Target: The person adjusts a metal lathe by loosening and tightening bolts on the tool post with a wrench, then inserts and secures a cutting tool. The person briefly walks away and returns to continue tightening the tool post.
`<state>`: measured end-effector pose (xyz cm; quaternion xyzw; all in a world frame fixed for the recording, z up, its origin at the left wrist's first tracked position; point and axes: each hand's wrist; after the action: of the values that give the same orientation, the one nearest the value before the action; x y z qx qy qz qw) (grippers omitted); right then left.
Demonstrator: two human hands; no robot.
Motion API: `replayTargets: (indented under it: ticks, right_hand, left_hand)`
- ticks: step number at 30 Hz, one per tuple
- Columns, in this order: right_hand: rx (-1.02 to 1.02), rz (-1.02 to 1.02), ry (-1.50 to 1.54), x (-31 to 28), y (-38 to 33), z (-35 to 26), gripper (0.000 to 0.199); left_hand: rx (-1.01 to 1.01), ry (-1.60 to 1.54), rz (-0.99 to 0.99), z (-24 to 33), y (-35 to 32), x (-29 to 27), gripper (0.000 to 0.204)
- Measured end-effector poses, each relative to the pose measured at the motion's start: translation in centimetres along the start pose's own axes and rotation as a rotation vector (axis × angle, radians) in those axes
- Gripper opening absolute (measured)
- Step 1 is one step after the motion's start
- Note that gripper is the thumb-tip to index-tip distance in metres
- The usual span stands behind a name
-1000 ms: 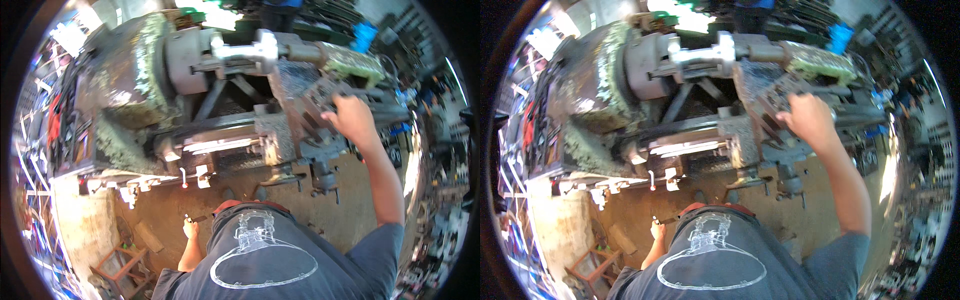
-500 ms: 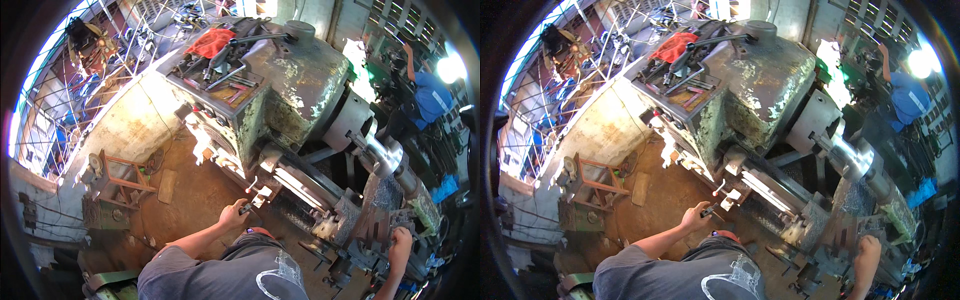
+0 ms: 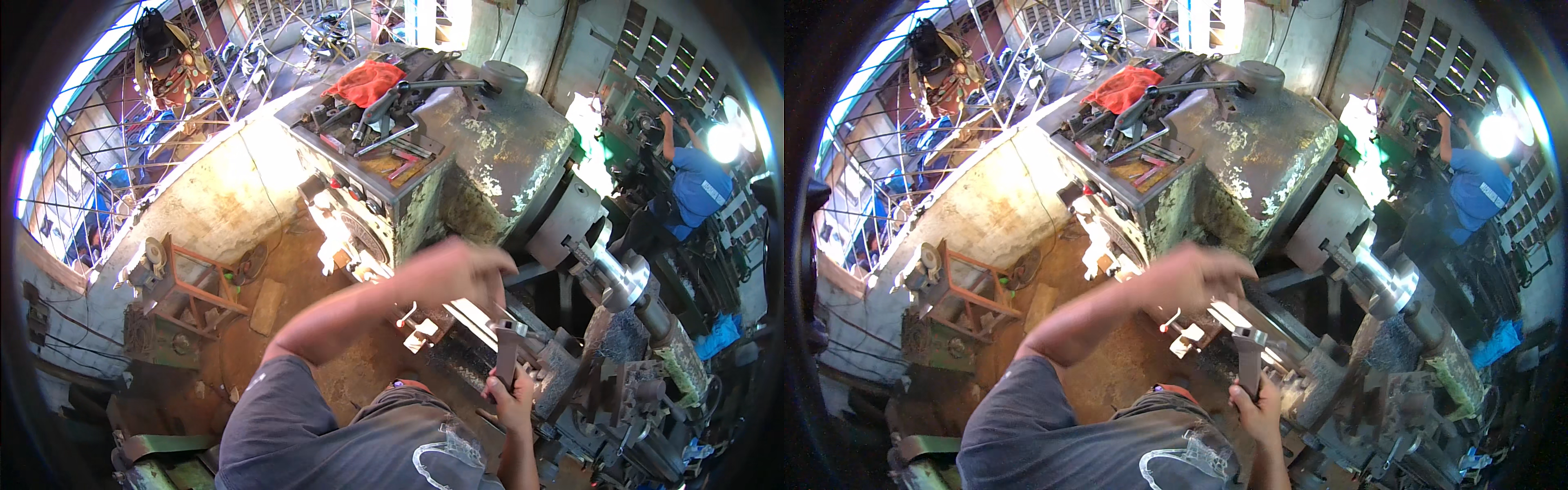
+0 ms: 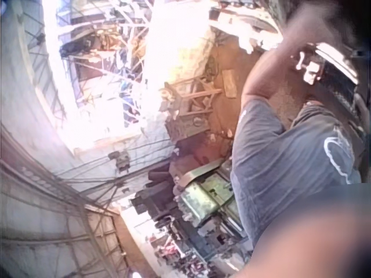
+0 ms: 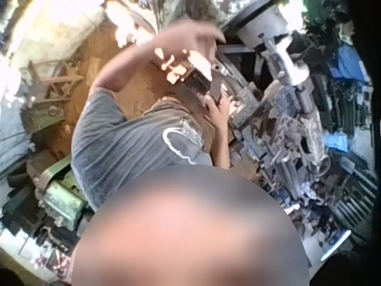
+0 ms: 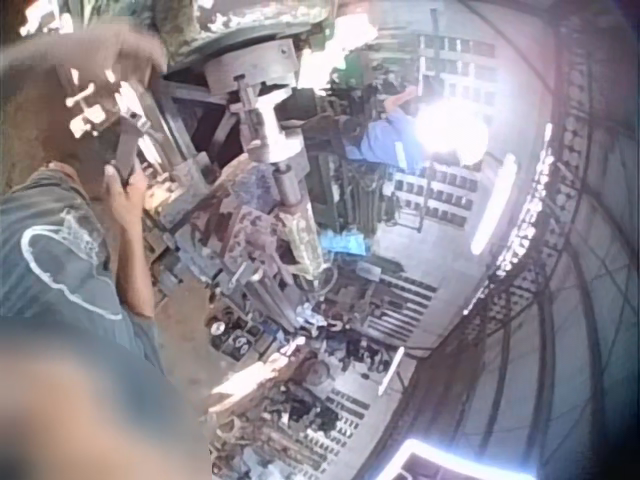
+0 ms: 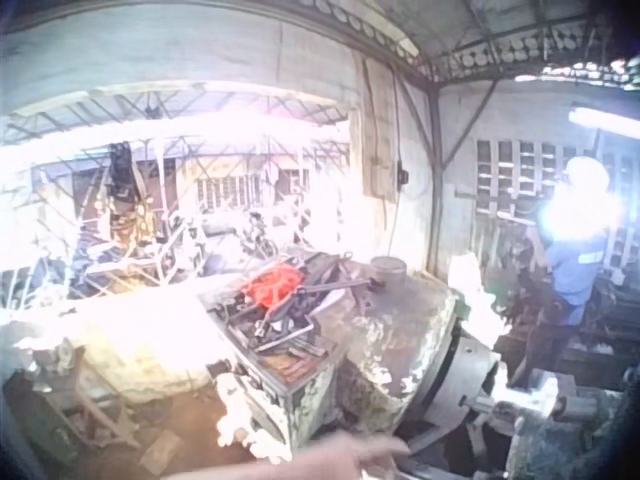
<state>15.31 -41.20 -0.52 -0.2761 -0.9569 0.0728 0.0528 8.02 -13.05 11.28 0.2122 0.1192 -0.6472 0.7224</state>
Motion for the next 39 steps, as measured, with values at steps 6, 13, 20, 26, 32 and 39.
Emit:
replayTargets:
  ticks: [6,13,20,26,32,39]
  right_hand:
    - [-0.024,0.148,-0.046,-2.9,-3.8,2.4,0.016]
    - [0.020,0.409,-0.050,-4.1,-6.9,5.3,0.018]
    - [-0.019,0.594,-0.114,-5.2,-11.6,6.7,0.021]
    - [0.049,0.787,-0.121,-6.1,-16.2,7.7,0.015]
    - [0.117,1.023,-0.262,-6.8,-20.2,7.7,0.021]
    - [0.126,1.412,-0.059,-10.6,-22.0,6.5,0.020]
  left_hand:
    - [-0.121,1.049,0.398,-5.3,5.3,-18.5,0.025]
    - [-0.108,1.121,0.071,-8.8,8.1,-23.6,0.042]
    - [0.046,1.049,-0.011,-9.2,8.9,-24.0,0.050]
    - [-0.275,0.974,-0.122,-10.0,9.8,-25.3,0.071]
    - [-0.313,0.926,-0.066,-13.2,9.5,-27.4,0.057]
    - [0.027,1.000,-0.060,-14.8,7.8,-29.5,0.042]
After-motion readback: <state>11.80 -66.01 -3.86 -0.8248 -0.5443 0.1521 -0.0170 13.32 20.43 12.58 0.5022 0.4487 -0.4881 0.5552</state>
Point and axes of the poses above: each hand's wrist, its own y-axis towards the middle knuckle, its own x-axis out of the palm, z = x × y, and after that the axes turned 4 degrees about -y, right-handed
